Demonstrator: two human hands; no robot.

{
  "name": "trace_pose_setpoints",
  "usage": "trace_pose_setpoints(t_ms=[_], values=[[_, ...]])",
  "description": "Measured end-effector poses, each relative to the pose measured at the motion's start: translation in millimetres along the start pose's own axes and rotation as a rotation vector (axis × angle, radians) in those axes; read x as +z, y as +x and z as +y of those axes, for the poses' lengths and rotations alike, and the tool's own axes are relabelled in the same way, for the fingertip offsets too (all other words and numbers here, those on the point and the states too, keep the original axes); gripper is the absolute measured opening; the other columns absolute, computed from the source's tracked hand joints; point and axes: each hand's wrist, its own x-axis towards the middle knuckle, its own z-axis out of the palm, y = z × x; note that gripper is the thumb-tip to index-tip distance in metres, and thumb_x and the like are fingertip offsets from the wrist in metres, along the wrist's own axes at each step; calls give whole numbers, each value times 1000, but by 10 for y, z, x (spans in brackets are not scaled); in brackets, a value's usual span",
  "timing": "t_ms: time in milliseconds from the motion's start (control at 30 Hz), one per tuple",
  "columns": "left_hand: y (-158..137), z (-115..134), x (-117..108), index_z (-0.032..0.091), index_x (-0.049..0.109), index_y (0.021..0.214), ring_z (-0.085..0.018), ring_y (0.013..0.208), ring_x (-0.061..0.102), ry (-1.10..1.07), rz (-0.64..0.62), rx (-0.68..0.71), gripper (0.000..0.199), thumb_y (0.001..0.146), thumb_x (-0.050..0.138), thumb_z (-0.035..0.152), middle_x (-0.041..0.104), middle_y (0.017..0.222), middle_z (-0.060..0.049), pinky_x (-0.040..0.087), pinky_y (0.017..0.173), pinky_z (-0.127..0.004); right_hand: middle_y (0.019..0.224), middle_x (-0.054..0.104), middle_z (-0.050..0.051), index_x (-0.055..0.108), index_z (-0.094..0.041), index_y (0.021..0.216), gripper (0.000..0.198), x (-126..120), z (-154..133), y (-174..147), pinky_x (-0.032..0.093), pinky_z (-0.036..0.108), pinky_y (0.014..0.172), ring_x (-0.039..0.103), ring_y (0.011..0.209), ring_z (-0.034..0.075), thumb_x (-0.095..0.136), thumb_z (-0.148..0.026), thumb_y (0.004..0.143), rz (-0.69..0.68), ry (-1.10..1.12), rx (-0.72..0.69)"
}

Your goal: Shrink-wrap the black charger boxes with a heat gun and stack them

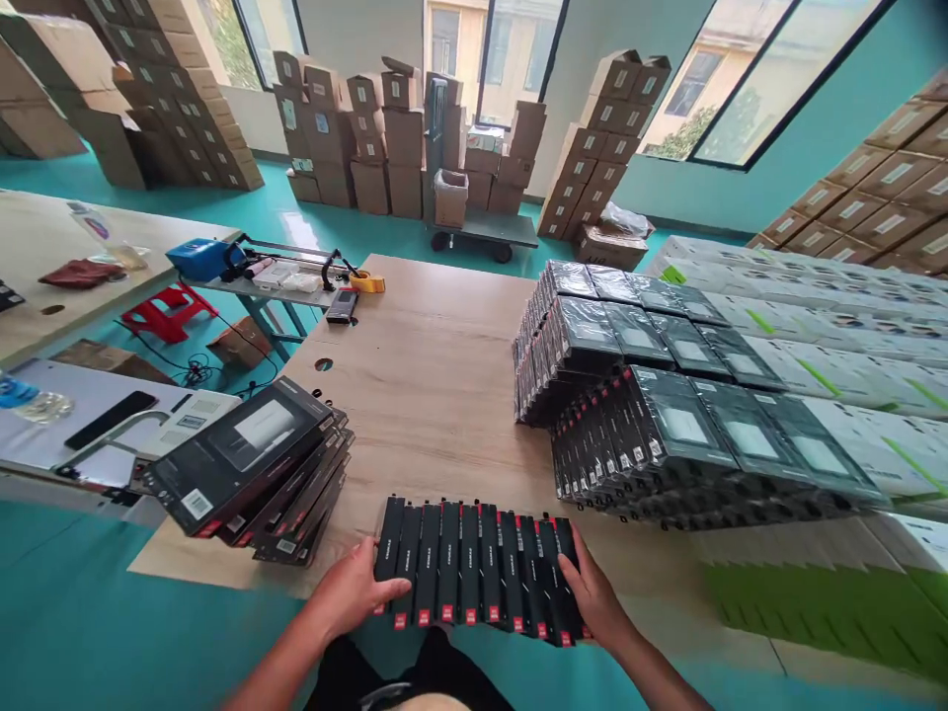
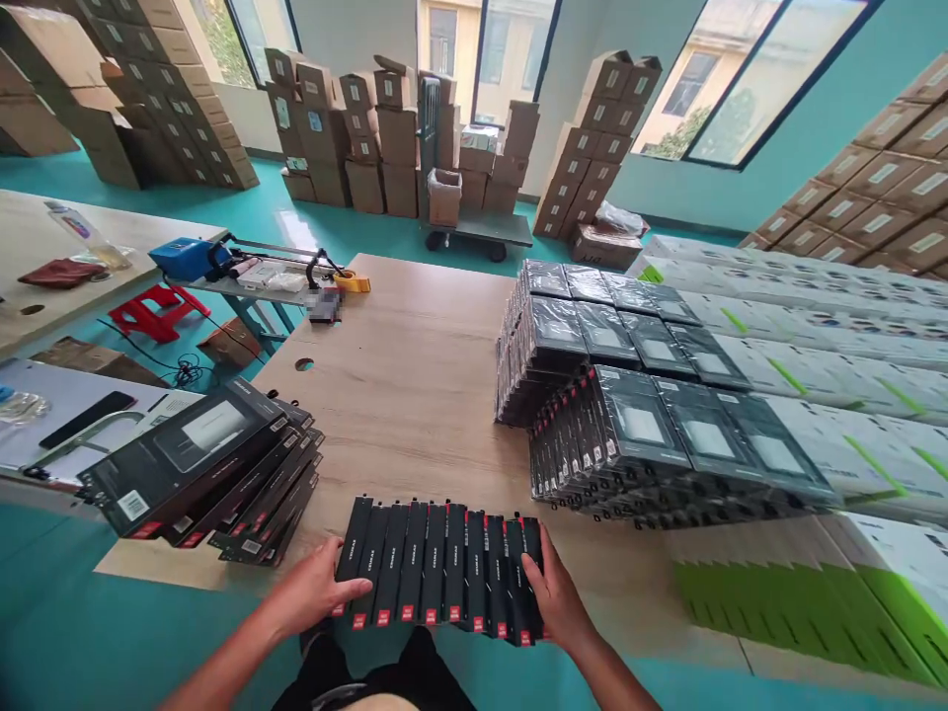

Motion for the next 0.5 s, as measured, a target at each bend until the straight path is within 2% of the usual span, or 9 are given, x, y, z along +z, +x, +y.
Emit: trace_pose_setpoints(t_ms=[67, 133, 200, 267, 400, 500], values=[[71, 80, -88, 16, 62, 105, -28, 80, 65, 83, -77, 37, 61, 62, 71, 59, 69, 87, -8, 48, 67, -32, 128, 60, 11, 55, -20, 130, 59, -27, -95, 59, 38, 44, 105, 52, 124, 29, 56, -54, 81, -42, -64, 91], [146, 138, -165, 15, 67, 96, -27, 68, 64, 89, -195, -32, 59, 62, 68, 63, 68, 74, -7, 48, 59, -31, 104, 70, 11, 67, -17, 109, 53, -32, -250, 123, 47, 41, 93, 63, 106, 30, 54, -59, 80, -174, -121, 187], [209, 178, -220, 13, 68, 93, -25, 59, 61, 40, -285, -103, 59, 60, 69, 62, 67, 68, -6, 47, 52, -31, 84, 72, 9, 72, -15, 89, 52, 14, -413, 183, 51, 36, 80, 67, 89, 29, 53, -63, 78, -290, -184, 253], [248, 200, -264, 13, 69, 96, -24, 62, 63, -21, -305, -81, 59, 57, 74, 56, 69, 73, -6, 49, 54, -30, 71, 69, 7, 71, -14, 78, 52, 108, -538, 243, 50, 32, 68, 67, 76, 26, 56, -64, 75, -329, -237, 264], [222, 236, -371, 13, 68, 97, -25, 70, 64, 22, -300, 9, 54, 57, 75, 49, 70, 78, -5, 50, 60, -29, 62, 65, 6, 68, -13, 68, 50, 286, -655, 359, 46, 27, 62, 64, 68, 22, 66, -63, 68, -319, -283, 204], [106, 303, -453, 14, 69, 91, -27, 77, 65, 160, -242, 118, 44, 64, 70, 49, 70, 80, -5, 50, 66, -31, 64, 66, 7, 68, -13, 66, 50, 268, -718, 390, 45, 26, 63, 64, 71, 23, 66, -63, 68, -307, -316, 155]])
